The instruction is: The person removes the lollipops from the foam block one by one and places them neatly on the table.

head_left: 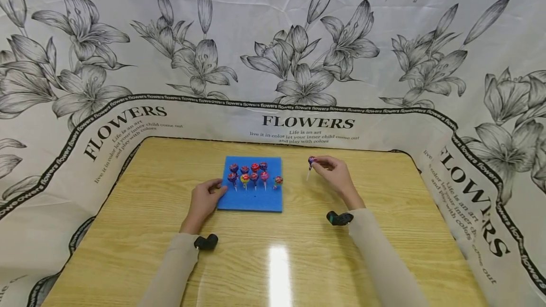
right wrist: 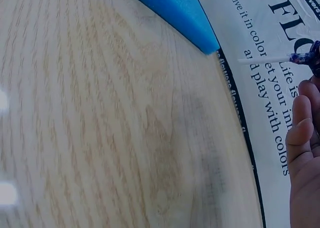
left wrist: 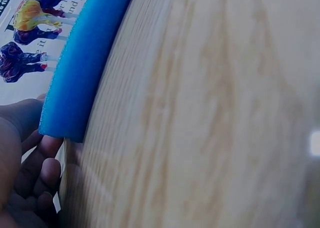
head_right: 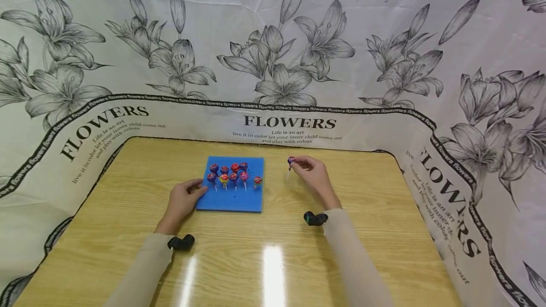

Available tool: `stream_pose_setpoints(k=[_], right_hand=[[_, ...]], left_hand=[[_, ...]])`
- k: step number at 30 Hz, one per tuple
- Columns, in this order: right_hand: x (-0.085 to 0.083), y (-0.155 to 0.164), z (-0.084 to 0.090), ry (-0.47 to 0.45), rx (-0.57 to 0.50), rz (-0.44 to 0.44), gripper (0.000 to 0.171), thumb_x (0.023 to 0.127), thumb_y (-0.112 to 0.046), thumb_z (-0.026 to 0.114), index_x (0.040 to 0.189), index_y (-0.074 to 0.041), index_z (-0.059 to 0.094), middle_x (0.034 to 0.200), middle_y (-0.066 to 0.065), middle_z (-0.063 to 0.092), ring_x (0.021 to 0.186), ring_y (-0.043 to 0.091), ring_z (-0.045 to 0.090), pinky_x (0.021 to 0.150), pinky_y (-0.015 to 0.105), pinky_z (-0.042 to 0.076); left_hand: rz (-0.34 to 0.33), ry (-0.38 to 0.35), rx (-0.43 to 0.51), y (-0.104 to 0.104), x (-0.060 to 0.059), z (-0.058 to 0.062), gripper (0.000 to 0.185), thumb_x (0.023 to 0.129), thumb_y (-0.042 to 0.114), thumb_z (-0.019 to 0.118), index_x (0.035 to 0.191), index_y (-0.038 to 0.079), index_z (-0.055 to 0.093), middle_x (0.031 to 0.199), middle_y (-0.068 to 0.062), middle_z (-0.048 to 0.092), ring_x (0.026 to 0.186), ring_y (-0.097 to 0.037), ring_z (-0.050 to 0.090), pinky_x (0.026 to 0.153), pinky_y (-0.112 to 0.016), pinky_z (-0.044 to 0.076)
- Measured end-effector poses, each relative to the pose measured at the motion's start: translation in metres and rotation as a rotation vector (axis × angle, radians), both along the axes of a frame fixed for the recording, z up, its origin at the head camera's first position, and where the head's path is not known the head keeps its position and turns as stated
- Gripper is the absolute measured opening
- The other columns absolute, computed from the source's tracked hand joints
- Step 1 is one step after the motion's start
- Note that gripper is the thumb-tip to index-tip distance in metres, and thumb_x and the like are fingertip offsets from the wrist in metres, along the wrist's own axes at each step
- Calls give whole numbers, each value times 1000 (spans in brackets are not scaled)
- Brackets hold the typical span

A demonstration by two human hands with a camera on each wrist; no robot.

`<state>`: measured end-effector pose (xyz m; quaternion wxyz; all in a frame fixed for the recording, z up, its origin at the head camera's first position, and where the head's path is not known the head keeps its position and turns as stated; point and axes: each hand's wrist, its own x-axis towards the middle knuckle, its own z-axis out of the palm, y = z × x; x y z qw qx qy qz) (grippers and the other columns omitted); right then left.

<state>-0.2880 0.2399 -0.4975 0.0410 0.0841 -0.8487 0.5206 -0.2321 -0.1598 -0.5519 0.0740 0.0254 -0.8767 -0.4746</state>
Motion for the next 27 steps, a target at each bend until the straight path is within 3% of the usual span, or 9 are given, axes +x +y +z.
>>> stream_pose_setpoints(k=[9,14,19,27], right_hand=[[3,12,-10,-50,37,-44,43,100,-38,69,125,-3,71,120,16,71,95,9,62,79,20,50],[4,19,-16,-76,36,-45,47,99,-40,69,126,-2,70,121,17,71,100,20,65,78,22,51],[7,27,-21,-121,21,-33,51,98,-45,70,127,-3,70,124,17,70,108,31,66,78,22,53],[7,32,-30,-141,76,-42,48,98,-43,71,124,-3,73,120,16,71,96,19,62,76,23,49]], left_hand=[[-19,22,-1,-2,0,-2,36,97,21,74,125,-1,72,101,-13,73,76,-16,55,66,-25,43],[-8,69,-3,-2,-1,-5,34,95,18,75,121,-3,73,97,-13,73,74,-15,58,65,-25,44],[-7,41,0,-1,0,-4,35,95,21,76,123,0,74,100,-13,75,82,-18,64,72,-30,50],[-4,25,5,-1,-1,-4,36,95,23,77,125,2,73,103,-12,75,86,-20,66,75,-32,52]])
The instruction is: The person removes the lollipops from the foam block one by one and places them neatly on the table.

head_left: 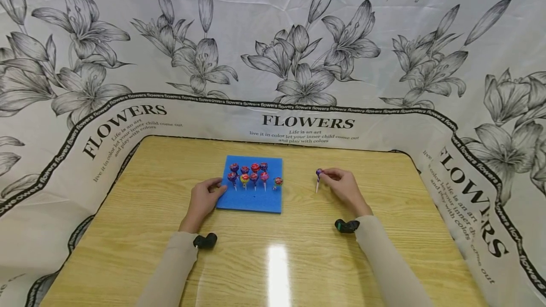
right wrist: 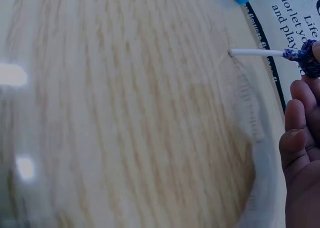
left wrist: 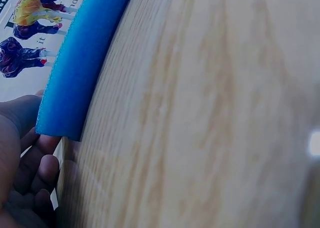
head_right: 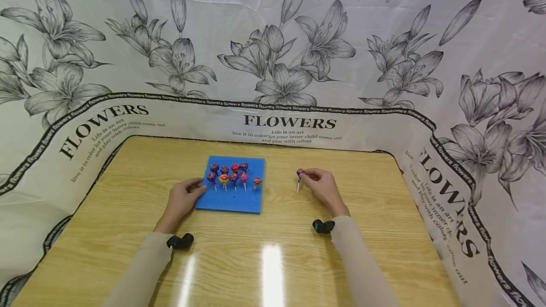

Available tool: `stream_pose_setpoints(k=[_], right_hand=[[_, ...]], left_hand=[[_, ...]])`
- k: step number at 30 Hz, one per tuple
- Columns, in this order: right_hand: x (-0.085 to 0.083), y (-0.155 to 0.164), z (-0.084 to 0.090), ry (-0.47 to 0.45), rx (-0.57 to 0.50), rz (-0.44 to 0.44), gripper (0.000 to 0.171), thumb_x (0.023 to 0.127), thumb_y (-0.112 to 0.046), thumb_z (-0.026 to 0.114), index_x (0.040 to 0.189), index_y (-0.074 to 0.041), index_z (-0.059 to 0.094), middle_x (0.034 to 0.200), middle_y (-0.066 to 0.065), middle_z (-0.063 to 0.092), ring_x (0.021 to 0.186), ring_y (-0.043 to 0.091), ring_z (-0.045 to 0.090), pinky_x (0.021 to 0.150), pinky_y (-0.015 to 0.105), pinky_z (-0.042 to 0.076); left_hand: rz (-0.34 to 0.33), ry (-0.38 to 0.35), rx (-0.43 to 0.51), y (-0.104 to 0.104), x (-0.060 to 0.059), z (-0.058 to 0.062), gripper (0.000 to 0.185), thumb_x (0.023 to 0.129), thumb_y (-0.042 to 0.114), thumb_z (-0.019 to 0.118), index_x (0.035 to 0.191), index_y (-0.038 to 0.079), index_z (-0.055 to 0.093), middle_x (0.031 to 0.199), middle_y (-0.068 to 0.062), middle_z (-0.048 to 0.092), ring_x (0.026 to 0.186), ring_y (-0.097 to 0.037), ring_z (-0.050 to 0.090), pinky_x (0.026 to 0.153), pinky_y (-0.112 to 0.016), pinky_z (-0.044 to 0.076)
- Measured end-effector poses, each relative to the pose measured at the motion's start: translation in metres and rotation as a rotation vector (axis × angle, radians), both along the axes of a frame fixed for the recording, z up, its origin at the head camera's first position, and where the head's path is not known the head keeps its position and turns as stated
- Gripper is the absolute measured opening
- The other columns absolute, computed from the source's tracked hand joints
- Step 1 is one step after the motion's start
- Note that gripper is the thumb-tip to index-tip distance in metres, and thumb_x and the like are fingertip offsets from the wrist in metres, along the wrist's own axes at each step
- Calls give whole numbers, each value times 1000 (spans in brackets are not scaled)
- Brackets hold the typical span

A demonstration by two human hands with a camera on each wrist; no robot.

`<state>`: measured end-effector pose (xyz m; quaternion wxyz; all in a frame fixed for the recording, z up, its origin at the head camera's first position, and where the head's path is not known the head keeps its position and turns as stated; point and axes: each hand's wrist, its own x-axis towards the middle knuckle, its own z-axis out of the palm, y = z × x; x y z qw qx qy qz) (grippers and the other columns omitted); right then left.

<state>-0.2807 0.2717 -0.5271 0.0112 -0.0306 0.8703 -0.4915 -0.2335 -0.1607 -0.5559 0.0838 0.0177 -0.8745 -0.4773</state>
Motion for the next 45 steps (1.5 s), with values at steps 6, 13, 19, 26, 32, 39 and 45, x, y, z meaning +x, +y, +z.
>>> stream_pose_setpoints(k=[6,13,19,26,32,39,45], right_hand=[[1,-1,-5,8,97,-1,45,99,-41,69,121,-2,74,115,16,72,95,20,63,79,27,50],[0,-4,-6,-10,166,-22,45,100,-40,66,121,0,73,117,19,71,104,29,65,88,39,52],[0,-4,-6,-13,251,-78,42,100,-39,65,116,-2,75,109,16,73,97,28,66,84,38,53],[3,-5,-7,18,263,-117,39,99,-38,66,109,-3,79,102,14,75,86,23,64,72,30,50],[9,-7,-8,30,252,-141,38,98,-38,67,111,-4,79,104,14,75,87,23,64,71,30,49],[13,-7,-8,4,189,-177,43,98,-40,68,123,-5,73,110,14,73,98,27,67,84,38,53],[16,-11,-4,42,122,-157,44,98,-38,70,130,-7,69,124,16,69,115,33,64,98,50,51]], left_hand=[[0,-6,4,-1,0,0,37,95,23,76,126,1,72,104,-13,75,86,-20,66,76,-32,52],[-5,-15,9,-1,1,0,37,96,25,75,126,2,73,104,-12,75,86,-19,65,75,-31,51],[-8,-13,9,-1,0,-1,37,96,25,75,126,3,73,104,-11,75,85,-19,65,75,-32,52],[-4,-18,12,-1,0,-3,37,96,25,75,126,3,73,104,-11,75,85,-18,64,75,-31,51],[-4,-22,14,0,0,-3,37,96,25,75,126,3,73,104,-11,75,84,-18,63,75,-31,50],[-4,-10,7,-1,-1,-4,36,96,24,76,125,2,73,102,-10,75,82,-16,61,72,-27,48],[-5,6,6,-2,-1,-3,36,96,25,76,124,2,74,102,-10,75,81,-16,60,72,-28,48]])
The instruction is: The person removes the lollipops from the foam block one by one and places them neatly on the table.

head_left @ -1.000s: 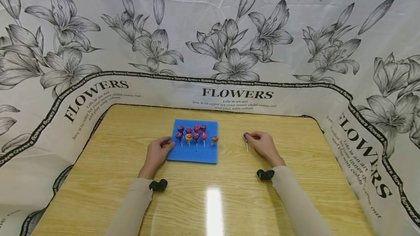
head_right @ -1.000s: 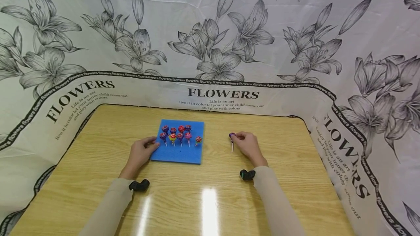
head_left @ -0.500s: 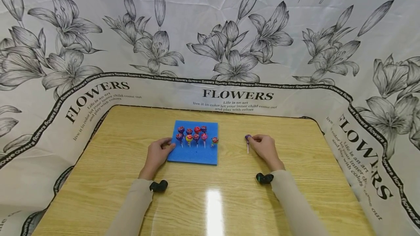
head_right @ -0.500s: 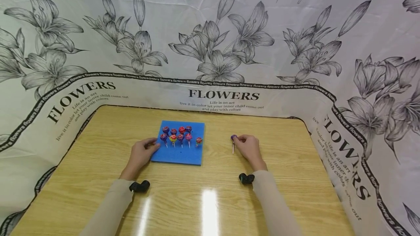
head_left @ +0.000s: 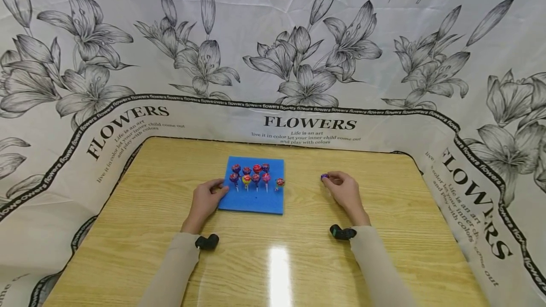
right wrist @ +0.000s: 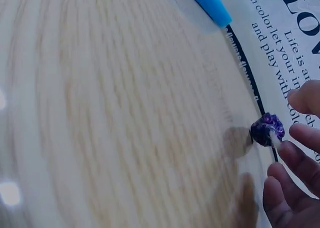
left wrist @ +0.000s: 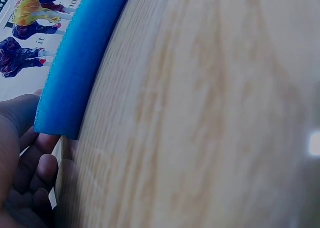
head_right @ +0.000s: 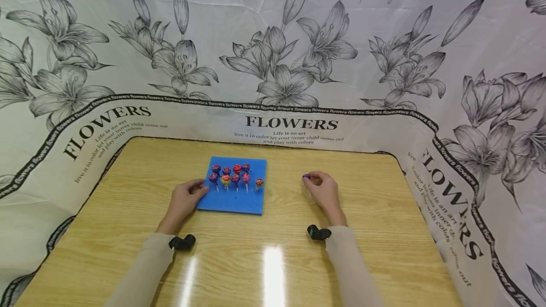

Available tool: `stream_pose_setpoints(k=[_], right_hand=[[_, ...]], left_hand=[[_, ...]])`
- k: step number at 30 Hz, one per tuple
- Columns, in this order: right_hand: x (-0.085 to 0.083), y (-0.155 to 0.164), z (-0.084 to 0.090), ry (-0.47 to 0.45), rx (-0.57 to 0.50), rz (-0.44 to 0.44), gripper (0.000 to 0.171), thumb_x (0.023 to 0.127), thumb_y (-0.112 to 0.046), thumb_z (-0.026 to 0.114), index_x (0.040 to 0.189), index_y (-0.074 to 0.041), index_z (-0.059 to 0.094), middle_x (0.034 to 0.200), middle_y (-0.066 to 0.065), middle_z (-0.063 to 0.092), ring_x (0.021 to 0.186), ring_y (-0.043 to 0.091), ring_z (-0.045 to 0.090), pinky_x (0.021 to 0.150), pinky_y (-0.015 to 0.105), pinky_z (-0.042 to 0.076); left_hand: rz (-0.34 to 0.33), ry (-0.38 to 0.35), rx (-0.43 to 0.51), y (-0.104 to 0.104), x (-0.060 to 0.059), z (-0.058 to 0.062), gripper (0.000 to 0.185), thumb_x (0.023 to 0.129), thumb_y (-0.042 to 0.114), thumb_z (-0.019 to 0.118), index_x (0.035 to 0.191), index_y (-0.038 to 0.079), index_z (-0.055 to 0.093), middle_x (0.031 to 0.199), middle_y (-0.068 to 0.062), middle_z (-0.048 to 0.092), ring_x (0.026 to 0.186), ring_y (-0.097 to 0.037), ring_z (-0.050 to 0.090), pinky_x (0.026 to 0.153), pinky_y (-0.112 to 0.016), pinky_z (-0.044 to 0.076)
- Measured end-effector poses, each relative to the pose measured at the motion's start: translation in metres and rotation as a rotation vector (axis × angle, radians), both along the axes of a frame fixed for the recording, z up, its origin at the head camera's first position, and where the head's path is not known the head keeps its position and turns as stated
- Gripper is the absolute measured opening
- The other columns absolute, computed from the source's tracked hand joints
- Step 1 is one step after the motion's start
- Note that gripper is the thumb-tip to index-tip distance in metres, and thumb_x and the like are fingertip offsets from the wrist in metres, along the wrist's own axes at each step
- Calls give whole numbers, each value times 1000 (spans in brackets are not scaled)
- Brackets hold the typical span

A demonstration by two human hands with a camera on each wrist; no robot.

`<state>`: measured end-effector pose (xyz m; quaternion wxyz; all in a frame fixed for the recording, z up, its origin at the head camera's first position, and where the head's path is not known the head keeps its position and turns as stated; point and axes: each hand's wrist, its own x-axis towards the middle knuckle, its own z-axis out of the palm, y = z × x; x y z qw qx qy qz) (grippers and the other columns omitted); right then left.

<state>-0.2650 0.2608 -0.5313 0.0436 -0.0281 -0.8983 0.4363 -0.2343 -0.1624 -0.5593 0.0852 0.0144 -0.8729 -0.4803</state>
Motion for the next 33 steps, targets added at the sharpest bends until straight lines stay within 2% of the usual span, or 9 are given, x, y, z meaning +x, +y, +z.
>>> stream_pose_setpoints(k=[5,8,13,23,29,33], right_hand=[[2,-7,7,51,-18,42,46,99,-35,69,133,-4,66,136,20,61,130,39,53,106,54,46],[2,-13,13,67,-24,39,48,99,-34,70,136,-5,64,139,19,59,133,39,51,105,56,45],[2,-20,19,89,-37,28,48,99,-31,71,138,-5,63,139,18,59,130,38,53,100,54,48],[6,-18,18,109,-49,9,48,98,-30,71,137,-5,63,138,15,61,127,36,55,94,50,49],[9,-17,24,180,-40,-1,46,98,-31,72,137,-8,64,133,13,63,124,31,55,88,40,47],[12,-21,29,232,-50,13,46,97,-32,73,136,-9,65,131,13,64,122,30,55,89,42,46]], left_hand=[[-2,-6,7,0,1,0,36,96,25,76,124,3,74,102,-10,74,83,-17,62,75,-31,50],[-2,-9,5,0,2,1,36,96,26,76,124,3,74,102,-10,75,84,-18,63,75,-31,50],[-4,-11,-7,0,0,1,36,96,25,75,124,3,73,103,-10,74,83,-17,61,75,-30,49],[-8,-17,-5,1,-1,2,36,96,25,75,125,3,73,103,-11,75,83,-17,61,75,-30,49],[-8,-20,-3,1,-1,2,38,96,25,75,126,3,73,105,-10,75,85,-17,62,76,-30,49],[1,-29,7,1,1,4,38,96,26,75,126,3,73,105,-11,75,85,-18,62,76,-31,49]])
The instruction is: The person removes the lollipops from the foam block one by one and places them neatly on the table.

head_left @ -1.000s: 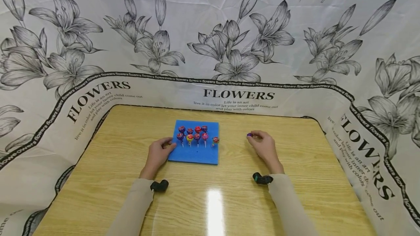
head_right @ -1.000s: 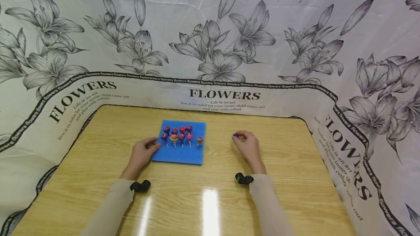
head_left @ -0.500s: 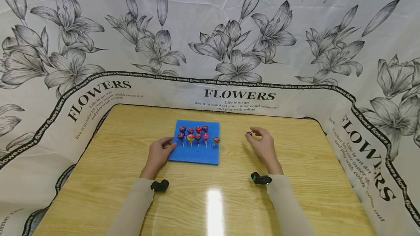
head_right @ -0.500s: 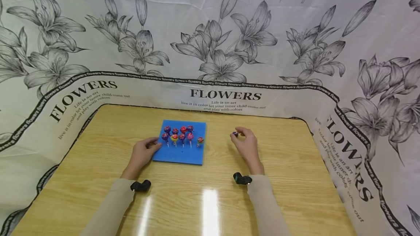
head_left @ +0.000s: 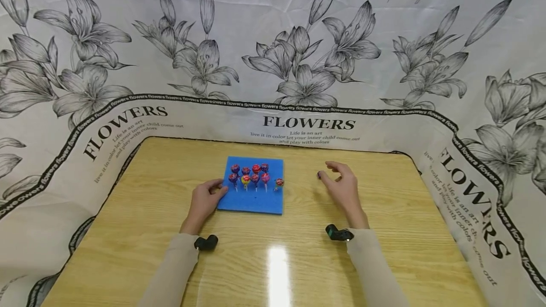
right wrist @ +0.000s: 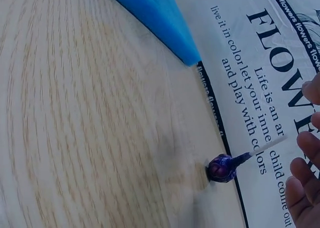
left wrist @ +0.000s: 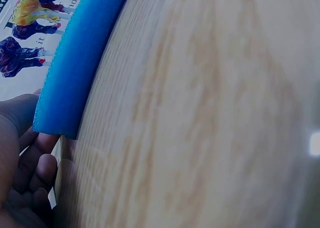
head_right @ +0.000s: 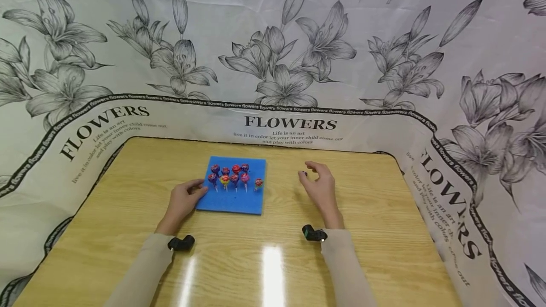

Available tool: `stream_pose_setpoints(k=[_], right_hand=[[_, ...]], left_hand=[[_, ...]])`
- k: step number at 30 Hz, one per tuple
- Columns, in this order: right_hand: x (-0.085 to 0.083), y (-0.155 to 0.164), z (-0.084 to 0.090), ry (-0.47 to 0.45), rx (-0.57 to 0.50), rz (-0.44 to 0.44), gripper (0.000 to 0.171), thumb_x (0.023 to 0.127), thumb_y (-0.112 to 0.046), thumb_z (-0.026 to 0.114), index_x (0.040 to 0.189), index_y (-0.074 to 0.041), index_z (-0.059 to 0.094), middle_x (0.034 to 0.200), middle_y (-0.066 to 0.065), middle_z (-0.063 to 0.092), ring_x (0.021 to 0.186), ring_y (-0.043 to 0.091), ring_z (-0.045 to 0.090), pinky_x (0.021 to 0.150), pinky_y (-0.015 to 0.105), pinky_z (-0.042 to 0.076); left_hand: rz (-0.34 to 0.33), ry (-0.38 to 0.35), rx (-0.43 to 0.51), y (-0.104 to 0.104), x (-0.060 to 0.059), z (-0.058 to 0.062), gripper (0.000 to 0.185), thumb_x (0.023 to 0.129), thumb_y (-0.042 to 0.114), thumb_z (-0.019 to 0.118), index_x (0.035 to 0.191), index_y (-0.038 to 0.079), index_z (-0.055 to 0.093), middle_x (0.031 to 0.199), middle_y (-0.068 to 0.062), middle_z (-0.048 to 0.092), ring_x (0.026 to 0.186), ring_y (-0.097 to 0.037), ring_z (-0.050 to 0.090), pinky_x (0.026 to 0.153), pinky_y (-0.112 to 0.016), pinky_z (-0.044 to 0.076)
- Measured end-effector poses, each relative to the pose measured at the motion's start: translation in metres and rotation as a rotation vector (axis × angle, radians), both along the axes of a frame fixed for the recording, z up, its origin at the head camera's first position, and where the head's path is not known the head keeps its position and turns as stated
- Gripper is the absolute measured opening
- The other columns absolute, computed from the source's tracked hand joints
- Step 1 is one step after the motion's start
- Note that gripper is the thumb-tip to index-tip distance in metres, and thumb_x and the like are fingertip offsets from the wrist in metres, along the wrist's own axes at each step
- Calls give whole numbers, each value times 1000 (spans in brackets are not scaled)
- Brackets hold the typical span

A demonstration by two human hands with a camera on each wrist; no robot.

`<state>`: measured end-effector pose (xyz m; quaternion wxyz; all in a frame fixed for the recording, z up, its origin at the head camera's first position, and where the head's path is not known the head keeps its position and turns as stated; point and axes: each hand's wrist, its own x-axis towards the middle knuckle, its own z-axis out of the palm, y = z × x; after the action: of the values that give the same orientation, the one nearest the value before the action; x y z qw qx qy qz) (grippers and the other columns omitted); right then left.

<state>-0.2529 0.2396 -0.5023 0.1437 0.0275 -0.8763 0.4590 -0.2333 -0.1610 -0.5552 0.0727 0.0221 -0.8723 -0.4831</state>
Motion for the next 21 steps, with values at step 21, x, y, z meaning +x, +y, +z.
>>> stream_pose_setpoints(k=[21], right_hand=[[8,-50,-5,106,-90,213,38,93,-15,78,128,-7,70,127,19,67,112,41,59,83,52,51]], left_hand=[[-10,8,-5,-1,1,0,36,96,25,75,124,2,73,103,-11,74,81,-17,58,71,-28,46]])
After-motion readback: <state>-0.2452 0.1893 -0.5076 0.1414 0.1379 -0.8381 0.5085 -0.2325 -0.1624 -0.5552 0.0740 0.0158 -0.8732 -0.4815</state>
